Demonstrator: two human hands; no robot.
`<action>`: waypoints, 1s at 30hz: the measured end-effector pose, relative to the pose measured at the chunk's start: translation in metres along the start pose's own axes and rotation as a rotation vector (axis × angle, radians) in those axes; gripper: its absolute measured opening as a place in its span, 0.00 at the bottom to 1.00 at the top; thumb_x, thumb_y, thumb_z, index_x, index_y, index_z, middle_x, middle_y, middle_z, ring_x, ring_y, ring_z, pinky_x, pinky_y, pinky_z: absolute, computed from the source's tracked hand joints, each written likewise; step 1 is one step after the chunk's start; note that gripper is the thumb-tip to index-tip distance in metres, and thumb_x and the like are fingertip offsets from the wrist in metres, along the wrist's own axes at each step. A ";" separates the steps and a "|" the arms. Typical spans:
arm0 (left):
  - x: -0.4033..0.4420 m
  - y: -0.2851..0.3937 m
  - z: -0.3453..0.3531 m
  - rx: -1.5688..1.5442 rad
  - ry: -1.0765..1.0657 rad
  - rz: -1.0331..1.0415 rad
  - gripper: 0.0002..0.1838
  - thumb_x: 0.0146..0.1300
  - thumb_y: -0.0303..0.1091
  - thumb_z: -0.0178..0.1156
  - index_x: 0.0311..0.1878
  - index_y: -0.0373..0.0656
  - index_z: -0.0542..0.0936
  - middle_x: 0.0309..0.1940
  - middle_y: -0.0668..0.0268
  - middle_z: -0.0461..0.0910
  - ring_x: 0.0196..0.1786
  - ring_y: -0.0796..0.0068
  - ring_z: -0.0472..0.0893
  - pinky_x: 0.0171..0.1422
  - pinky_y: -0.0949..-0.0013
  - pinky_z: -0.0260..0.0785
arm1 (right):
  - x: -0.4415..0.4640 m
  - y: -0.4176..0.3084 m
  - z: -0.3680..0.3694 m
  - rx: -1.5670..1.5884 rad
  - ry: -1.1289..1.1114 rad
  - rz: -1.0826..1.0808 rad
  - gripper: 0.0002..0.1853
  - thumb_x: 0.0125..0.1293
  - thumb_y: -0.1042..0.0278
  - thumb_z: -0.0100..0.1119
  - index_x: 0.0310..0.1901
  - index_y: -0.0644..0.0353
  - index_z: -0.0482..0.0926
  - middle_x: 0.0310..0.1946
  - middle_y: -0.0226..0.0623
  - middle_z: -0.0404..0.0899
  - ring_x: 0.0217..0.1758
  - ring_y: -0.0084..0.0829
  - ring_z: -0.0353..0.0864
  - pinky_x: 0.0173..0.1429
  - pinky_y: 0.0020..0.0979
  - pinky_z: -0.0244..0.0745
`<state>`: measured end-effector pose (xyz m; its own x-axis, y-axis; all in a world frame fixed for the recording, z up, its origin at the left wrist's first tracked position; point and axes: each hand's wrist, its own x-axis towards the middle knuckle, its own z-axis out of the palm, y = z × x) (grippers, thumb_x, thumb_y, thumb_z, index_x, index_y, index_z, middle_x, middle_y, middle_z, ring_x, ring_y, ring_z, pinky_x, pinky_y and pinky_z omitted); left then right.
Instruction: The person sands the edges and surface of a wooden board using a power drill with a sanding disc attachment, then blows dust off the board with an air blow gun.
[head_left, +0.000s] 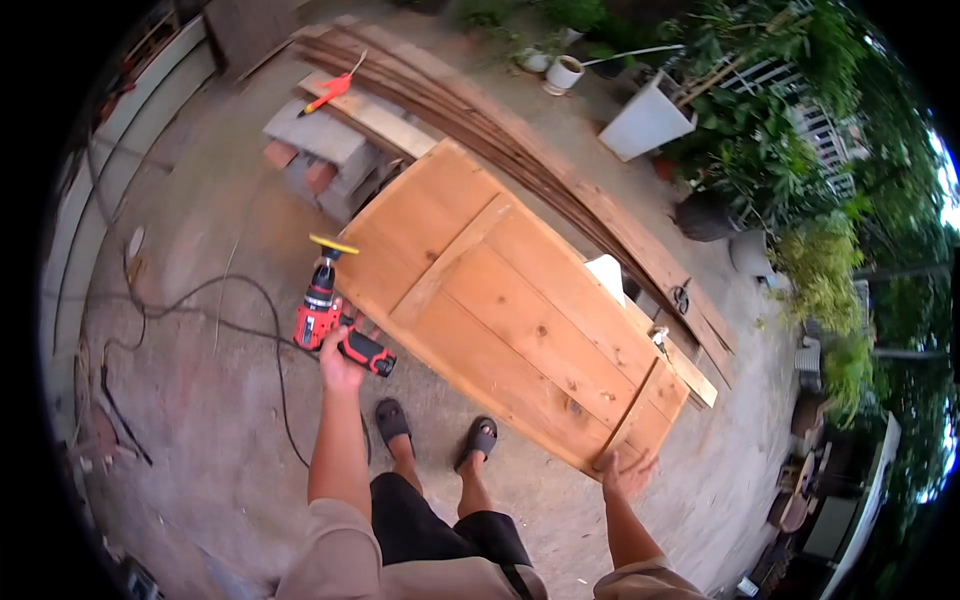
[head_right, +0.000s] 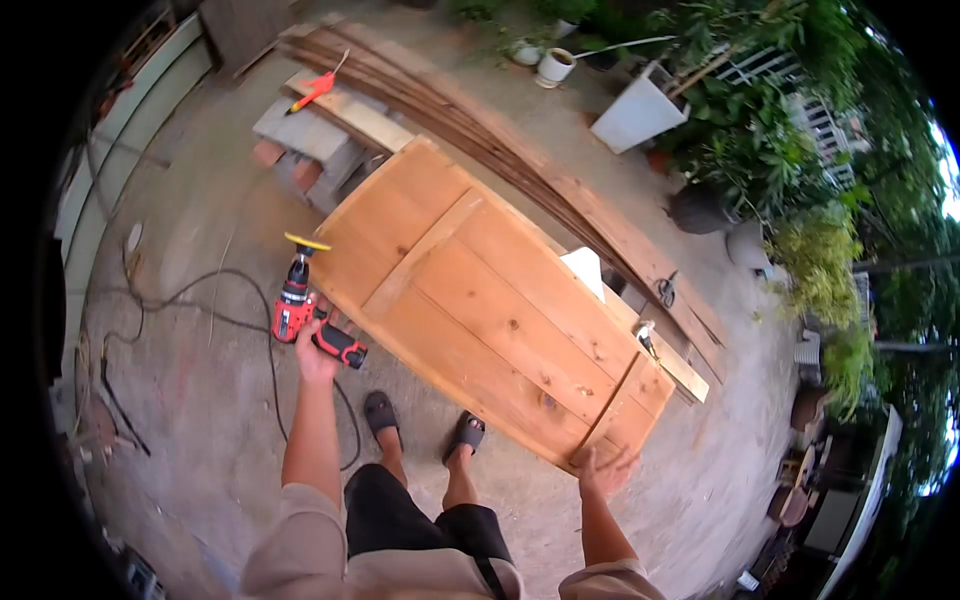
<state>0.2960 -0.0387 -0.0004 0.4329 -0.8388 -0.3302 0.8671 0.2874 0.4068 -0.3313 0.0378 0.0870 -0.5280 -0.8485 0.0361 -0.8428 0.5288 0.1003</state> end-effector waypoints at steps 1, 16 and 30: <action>-0.005 0.005 0.009 -0.009 -0.001 0.047 0.33 0.63 0.30 0.61 0.74 0.49 0.70 0.68 0.67 0.76 0.72 0.62 0.74 0.77 0.34 0.64 | 0.010 -0.030 -0.016 0.058 -0.045 -0.208 0.53 0.67 0.30 0.63 0.83 0.54 0.54 0.85 0.58 0.39 0.88 0.58 0.39 0.86 0.58 0.42; -0.034 0.031 -0.141 -0.190 0.197 -0.061 0.30 0.61 0.28 0.61 0.70 0.45 0.75 0.45 0.64 0.82 0.36 0.72 0.79 0.47 0.61 0.77 | 0.034 -0.361 0.019 0.106 -0.027 -0.476 0.39 0.80 0.32 0.37 0.85 0.39 0.51 0.87 0.45 0.43 0.89 0.49 0.41 0.87 0.55 0.37; 0.031 0.022 -0.153 -0.294 -0.255 -0.263 0.30 0.55 0.26 0.63 0.65 0.41 0.77 0.39 0.62 0.80 0.29 0.73 0.78 0.42 0.62 0.76 | 0.044 -0.357 0.031 0.104 0.007 -0.509 0.37 0.81 0.35 0.35 0.85 0.42 0.53 0.86 0.48 0.48 0.88 0.50 0.45 0.87 0.53 0.40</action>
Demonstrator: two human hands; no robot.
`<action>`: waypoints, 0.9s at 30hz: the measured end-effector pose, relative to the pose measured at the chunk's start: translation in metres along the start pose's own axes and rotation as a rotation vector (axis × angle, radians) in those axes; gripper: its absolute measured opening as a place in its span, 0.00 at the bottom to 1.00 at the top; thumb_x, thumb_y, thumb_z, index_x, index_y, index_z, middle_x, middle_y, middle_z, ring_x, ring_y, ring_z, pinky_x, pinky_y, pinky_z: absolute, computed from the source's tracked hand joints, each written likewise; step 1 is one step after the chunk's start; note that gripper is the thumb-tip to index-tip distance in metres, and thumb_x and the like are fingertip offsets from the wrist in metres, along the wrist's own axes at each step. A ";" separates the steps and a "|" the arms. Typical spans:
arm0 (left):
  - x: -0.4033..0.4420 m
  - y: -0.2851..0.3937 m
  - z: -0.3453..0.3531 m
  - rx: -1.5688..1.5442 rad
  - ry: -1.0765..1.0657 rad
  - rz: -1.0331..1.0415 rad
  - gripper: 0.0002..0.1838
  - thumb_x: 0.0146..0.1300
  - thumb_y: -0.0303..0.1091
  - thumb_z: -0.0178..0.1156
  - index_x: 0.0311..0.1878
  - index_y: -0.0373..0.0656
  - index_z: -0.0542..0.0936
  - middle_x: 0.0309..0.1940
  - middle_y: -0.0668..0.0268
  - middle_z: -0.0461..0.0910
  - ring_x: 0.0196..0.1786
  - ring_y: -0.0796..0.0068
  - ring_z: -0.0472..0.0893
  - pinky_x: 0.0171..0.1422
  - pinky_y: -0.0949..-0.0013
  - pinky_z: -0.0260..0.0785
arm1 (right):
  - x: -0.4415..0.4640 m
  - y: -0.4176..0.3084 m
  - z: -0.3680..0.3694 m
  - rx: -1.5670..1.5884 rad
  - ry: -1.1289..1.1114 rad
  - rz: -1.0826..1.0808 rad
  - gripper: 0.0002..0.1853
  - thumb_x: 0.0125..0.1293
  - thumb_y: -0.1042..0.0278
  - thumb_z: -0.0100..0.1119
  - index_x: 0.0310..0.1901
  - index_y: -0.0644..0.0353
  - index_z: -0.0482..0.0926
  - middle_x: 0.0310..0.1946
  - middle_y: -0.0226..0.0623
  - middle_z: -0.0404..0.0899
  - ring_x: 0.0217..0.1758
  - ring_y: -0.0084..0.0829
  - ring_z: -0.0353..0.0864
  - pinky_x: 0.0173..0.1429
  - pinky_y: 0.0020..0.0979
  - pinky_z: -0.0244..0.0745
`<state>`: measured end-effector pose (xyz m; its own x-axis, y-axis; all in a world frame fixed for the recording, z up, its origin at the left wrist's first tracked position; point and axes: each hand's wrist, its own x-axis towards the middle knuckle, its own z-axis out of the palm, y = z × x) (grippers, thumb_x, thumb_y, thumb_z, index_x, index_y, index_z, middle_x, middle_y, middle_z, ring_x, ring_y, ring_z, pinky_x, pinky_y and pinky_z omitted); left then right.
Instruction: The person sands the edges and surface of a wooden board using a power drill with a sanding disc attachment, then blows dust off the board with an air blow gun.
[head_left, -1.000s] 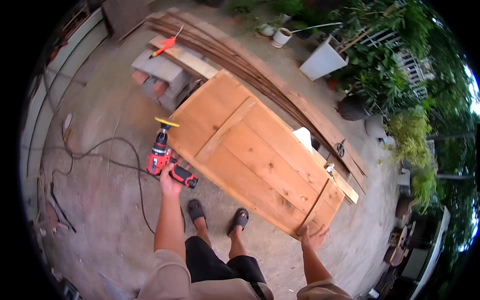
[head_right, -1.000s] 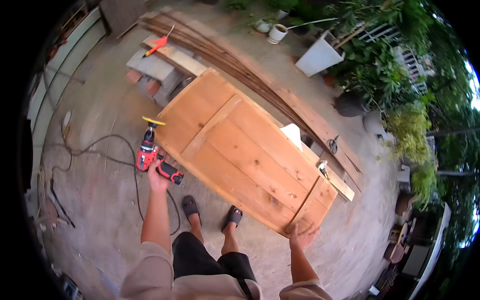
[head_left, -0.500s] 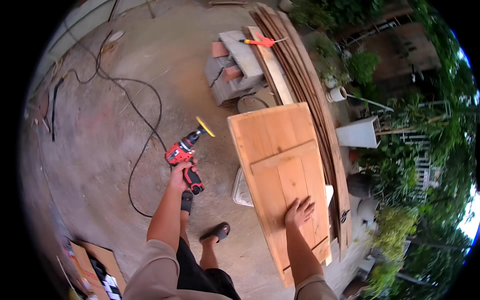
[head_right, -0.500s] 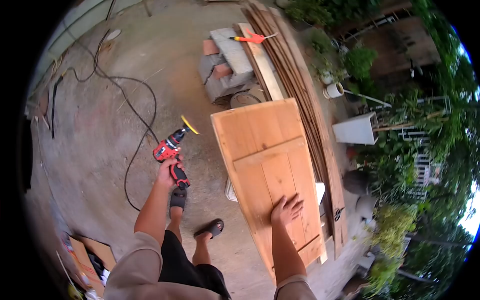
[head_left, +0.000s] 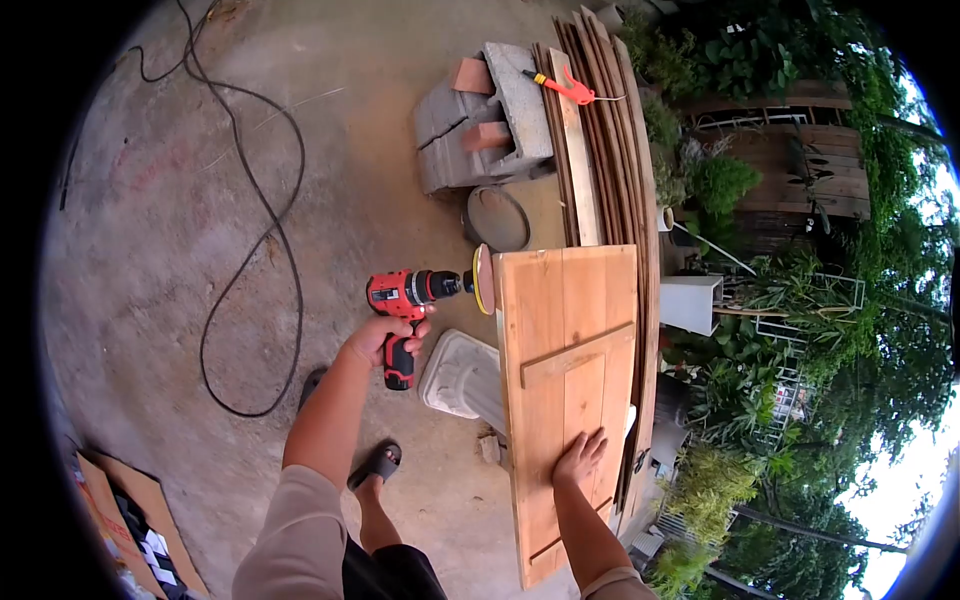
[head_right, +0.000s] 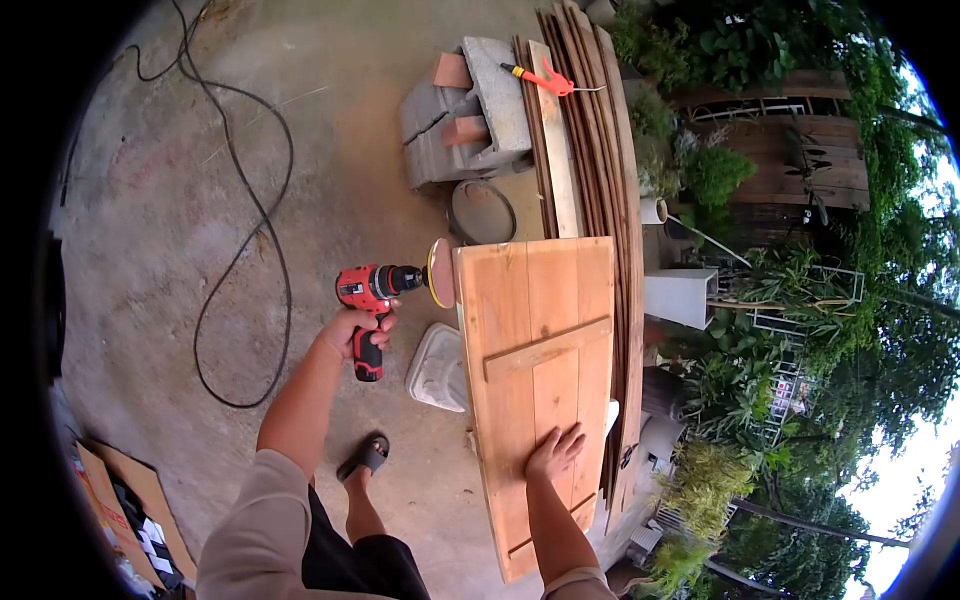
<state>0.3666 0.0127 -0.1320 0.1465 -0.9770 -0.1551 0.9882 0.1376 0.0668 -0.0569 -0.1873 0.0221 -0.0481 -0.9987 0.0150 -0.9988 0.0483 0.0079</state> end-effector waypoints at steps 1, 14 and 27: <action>-0.004 0.001 0.000 -0.005 -0.010 -0.014 0.30 0.55 0.26 0.63 0.65 0.40 0.77 0.39 0.61 0.81 0.30 0.73 0.79 0.42 0.62 0.77 | -0.002 0.003 0.001 -0.005 0.006 -0.007 0.37 0.81 0.35 0.35 0.85 0.42 0.53 0.86 0.48 0.49 0.88 0.50 0.46 0.87 0.52 0.41; 0.003 0.016 -0.002 0.092 0.096 -0.089 0.30 0.54 0.25 0.65 0.64 0.41 0.78 0.36 0.63 0.82 0.28 0.73 0.78 0.41 0.62 0.76 | -0.003 0.008 0.002 0.000 0.008 -0.021 0.37 0.82 0.34 0.35 0.85 0.42 0.53 0.85 0.51 0.48 0.87 0.52 0.48 0.86 0.54 0.41; -0.004 0.001 -0.007 0.131 0.102 -0.110 0.29 0.54 0.22 0.64 0.64 0.38 0.78 0.35 0.60 0.81 0.28 0.71 0.79 0.39 0.63 0.76 | 0.000 0.007 0.006 -0.019 0.015 -0.013 0.38 0.81 0.32 0.33 0.85 0.40 0.53 0.86 0.48 0.48 0.87 0.51 0.48 0.86 0.55 0.42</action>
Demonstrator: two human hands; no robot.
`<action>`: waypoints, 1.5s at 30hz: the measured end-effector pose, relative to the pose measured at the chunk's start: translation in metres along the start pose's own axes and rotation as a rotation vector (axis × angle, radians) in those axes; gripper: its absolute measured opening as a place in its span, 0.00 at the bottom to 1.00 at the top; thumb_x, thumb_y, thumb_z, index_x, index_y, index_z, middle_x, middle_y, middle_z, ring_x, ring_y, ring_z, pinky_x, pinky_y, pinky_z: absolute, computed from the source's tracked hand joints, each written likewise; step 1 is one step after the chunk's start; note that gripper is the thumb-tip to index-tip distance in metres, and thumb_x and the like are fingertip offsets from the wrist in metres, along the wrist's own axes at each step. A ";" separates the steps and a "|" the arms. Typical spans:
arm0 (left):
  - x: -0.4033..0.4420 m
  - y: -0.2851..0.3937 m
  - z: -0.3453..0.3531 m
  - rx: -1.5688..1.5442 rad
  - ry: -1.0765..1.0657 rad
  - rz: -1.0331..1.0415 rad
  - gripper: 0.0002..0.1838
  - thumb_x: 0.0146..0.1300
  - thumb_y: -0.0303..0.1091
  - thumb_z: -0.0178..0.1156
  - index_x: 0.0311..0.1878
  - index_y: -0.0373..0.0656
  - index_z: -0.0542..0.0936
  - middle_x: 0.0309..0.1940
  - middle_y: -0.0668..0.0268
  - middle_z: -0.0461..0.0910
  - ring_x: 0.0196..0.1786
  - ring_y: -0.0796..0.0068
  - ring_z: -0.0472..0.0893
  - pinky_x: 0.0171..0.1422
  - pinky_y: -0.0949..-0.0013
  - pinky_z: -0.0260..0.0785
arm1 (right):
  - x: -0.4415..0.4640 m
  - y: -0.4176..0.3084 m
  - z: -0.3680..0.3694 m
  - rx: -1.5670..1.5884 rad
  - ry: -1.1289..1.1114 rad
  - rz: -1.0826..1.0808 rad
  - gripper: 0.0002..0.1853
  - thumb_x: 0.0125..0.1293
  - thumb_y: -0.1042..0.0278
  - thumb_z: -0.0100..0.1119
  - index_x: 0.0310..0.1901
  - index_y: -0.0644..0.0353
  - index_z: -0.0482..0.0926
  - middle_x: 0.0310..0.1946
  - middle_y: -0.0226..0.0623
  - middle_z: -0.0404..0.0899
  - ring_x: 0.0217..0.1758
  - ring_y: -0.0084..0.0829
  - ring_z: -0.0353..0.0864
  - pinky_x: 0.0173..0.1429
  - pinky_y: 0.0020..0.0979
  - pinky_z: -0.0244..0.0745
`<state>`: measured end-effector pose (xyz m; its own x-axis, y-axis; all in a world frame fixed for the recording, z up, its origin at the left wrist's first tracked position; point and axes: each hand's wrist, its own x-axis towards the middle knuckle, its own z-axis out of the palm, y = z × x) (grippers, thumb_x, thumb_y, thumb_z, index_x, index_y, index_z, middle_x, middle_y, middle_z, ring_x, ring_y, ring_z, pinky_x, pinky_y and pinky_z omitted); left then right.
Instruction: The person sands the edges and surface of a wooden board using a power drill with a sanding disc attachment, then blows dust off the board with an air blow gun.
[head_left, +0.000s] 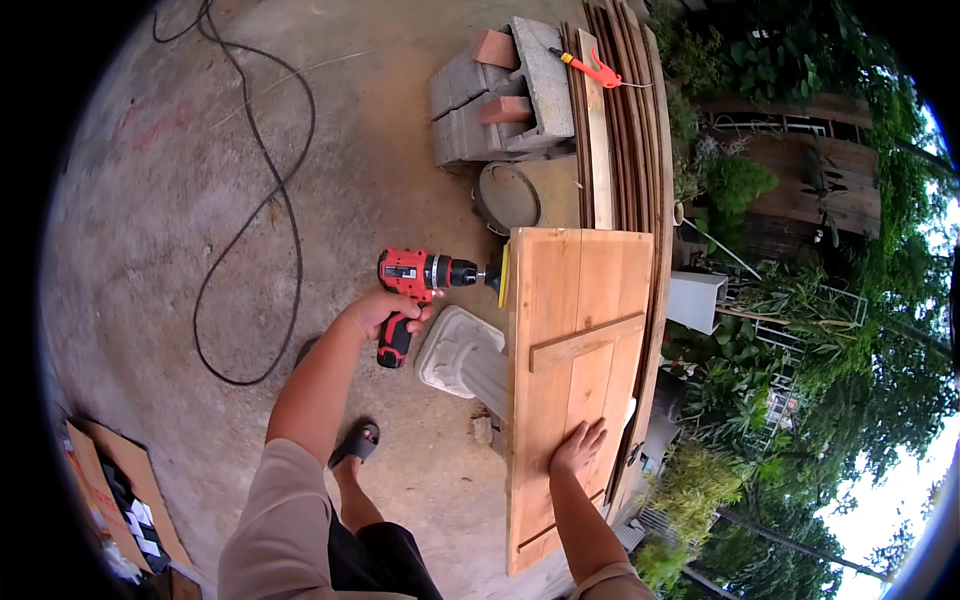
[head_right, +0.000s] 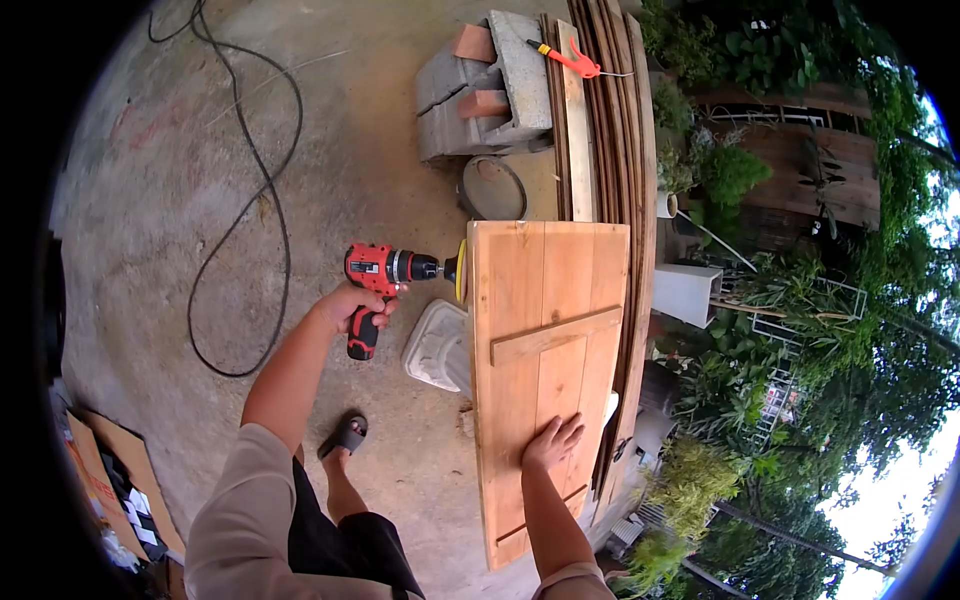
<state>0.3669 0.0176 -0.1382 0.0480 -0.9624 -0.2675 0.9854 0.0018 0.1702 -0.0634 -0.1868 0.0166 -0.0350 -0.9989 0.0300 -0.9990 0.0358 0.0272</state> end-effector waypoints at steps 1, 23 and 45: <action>-0.002 -0.003 0.003 -0.007 0.000 -0.007 0.29 0.54 0.22 0.64 0.63 0.38 0.78 0.35 0.60 0.82 0.28 0.71 0.79 0.39 0.63 0.76 | 0.000 0.002 0.000 -0.010 0.002 0.002 0.38 0.81 0.32 0.33 0.85 0.39 0.53 0.86 0.47 0.48 0.87 0.51 0.48 0.85 0.55 0.43; -0.047 -0.098 0.016 0.038 0.008 -0.020 0.27 0.57 0.23 0.62 0.63 0.40 0.78 0.36 0.62 0.81 0.29 0.71 0.79 0.41 0.60 0.76 | -0.005 -0.008 -0.004 0.002 0.024 0.022 0.39 0.79 0.29 0.34 0.84 0.37 0.54 0.85 0.48 0.49 0.86 0.52 0.50 0.85 0.56 0.45; -0.102 -0.237 0.029 -0.002 0.042 -0.086 0.27 0.58 0.20 0.61 0.63 0.36 0.78 0.35 0.62 0.81 0.29 0.72 0.79 0.41 0.64 0.77 | -0.011 -0.018 -0.011 0.041 -0.003 0.087 0.40 0.77 0.28 0.36 0.85 0.36 0.54 0.87 0.44 0.46 0.89 0.45 0.44 0.85 0.57 0.42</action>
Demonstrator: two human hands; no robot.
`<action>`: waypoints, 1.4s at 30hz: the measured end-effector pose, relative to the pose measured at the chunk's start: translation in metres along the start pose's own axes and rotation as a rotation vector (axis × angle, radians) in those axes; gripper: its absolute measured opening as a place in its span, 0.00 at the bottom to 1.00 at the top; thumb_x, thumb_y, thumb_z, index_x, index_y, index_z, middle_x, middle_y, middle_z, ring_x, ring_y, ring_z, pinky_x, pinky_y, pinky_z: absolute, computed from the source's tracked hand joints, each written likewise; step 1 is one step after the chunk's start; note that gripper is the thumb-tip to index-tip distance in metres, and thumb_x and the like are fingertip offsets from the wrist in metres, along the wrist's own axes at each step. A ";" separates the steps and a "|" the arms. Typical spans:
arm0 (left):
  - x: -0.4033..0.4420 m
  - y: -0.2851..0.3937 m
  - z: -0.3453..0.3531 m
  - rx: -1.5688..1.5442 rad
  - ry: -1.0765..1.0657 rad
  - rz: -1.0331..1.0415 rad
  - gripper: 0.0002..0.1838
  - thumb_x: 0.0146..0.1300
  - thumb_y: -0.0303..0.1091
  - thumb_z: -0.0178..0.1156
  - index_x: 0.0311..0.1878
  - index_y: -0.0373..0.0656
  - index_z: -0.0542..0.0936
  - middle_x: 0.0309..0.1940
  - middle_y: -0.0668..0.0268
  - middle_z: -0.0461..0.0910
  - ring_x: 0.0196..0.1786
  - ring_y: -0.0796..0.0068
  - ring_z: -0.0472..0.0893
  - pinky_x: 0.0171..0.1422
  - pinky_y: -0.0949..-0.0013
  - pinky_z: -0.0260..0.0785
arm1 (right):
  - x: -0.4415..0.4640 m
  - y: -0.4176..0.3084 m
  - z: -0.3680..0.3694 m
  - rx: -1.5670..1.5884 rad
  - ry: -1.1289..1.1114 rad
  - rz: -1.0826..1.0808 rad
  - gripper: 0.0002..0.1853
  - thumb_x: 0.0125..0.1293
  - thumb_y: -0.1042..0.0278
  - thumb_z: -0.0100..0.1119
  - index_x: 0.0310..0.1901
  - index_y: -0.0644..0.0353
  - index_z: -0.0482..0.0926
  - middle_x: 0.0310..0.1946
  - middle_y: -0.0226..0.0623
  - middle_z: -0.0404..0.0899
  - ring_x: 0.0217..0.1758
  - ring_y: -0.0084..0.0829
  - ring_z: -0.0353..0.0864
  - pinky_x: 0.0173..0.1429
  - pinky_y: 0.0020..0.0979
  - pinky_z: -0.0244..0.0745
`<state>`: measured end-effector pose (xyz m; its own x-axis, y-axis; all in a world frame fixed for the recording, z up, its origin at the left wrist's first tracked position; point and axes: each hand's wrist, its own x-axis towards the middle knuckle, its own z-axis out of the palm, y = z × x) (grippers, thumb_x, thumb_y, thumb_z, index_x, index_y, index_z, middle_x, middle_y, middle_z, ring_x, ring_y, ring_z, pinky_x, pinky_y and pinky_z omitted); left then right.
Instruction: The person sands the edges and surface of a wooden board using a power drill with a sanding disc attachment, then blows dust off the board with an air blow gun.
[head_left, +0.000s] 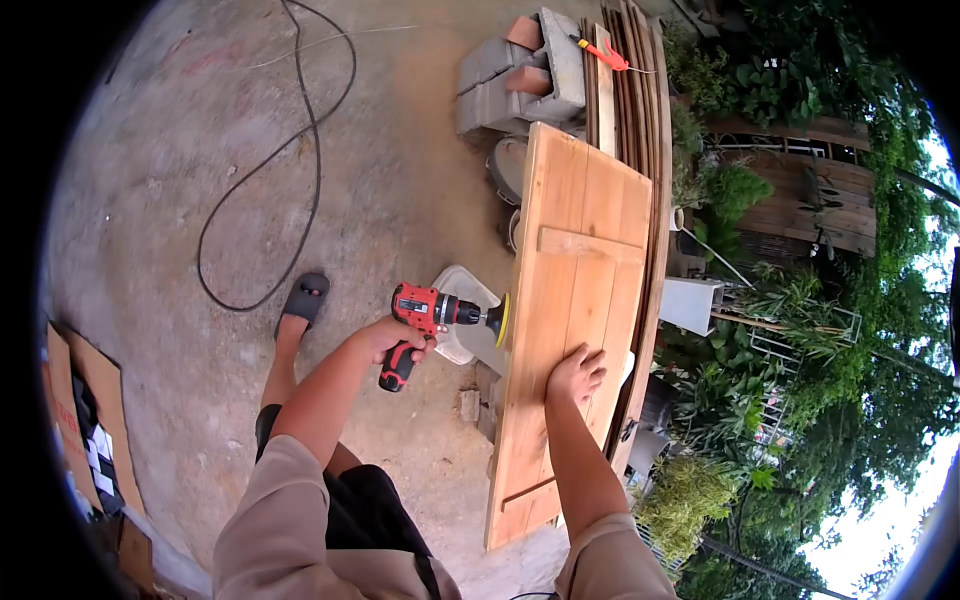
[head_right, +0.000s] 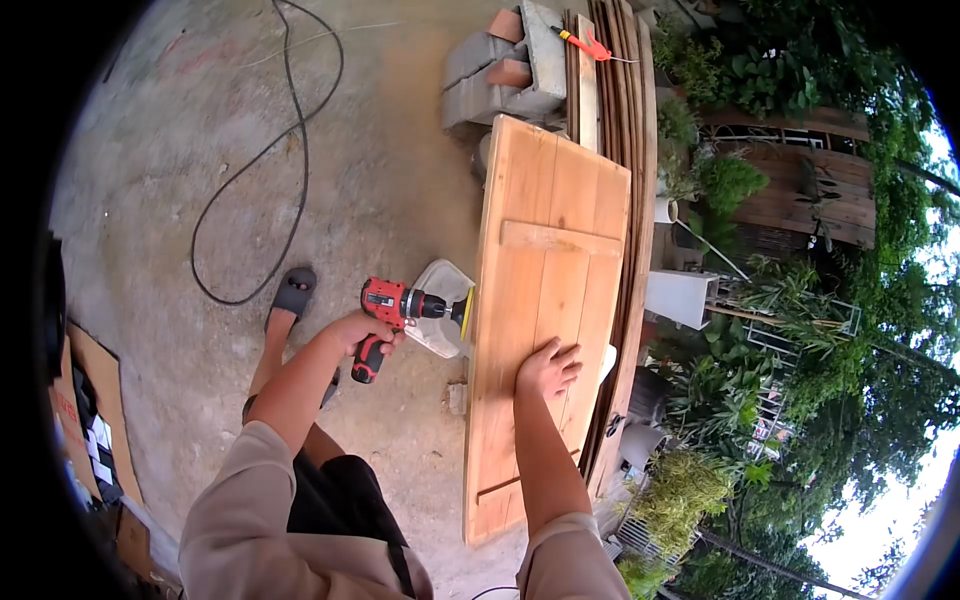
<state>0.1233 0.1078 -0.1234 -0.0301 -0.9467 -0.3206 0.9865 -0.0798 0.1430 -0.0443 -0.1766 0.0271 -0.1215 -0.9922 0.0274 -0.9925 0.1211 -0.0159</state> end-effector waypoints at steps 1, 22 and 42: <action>-0.002 -0.008 0.001 -0.005 0.000 -0.002 0.26 0.58 0.20 0.61 0.63 0.36 0.78 0.35 0.62 0.81 0.29 0.72 0.79 0.41 0.64 0.77 | 0.000 0.000 -0.001 -0.003 -0.003 0.000 0.41 0.77 0.27 0.35 0.85 0.36 0.54 0.87 0.43 0.46 0.89 0.45 0.44 0.85 0.56 0.42; -0.044 -0.154 0.018 -0.008 0.006 -0.004 0.26 0.56 0.21 0.63 0.61 0.38 0.77 0.35 0.63 0.81 0.29 0.73 0.79 0.40 0.64 0.76 | -0.013 -0.004 -0.015 0.058 -0.021 0.001 0.44 0.76 0.26 0.34 0.85 0.44 0.50 0.87 0.48 0.45 0.89 0.47 0.43 0.85 0.55 0.42; -0.086 -0.322 0.020 -0.021 -0.049 -0.085 0.24 0.56 0.20 0.64 0.59 0.38 0.79 0.36 0.60 0.81 0.28 0.72 0.80 0.39 0.65 0.76 | 0.002 0.009 -0.001 0.261 0.092 0.011 0.41 0.76 0.33 0.38 0.83 0.49 0.55 0.82 0.55 0.55 0.85 0.51 0.54 0.83 0.59 0.46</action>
<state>-0.1951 0.2088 -0.1232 -0.1212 -0.9509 -0.2846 0.9832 -0.1543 0.0970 -0.0539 -0.1773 0.0280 -0.1452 -0.9825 0.1166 -0.9558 0.1088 -0.2731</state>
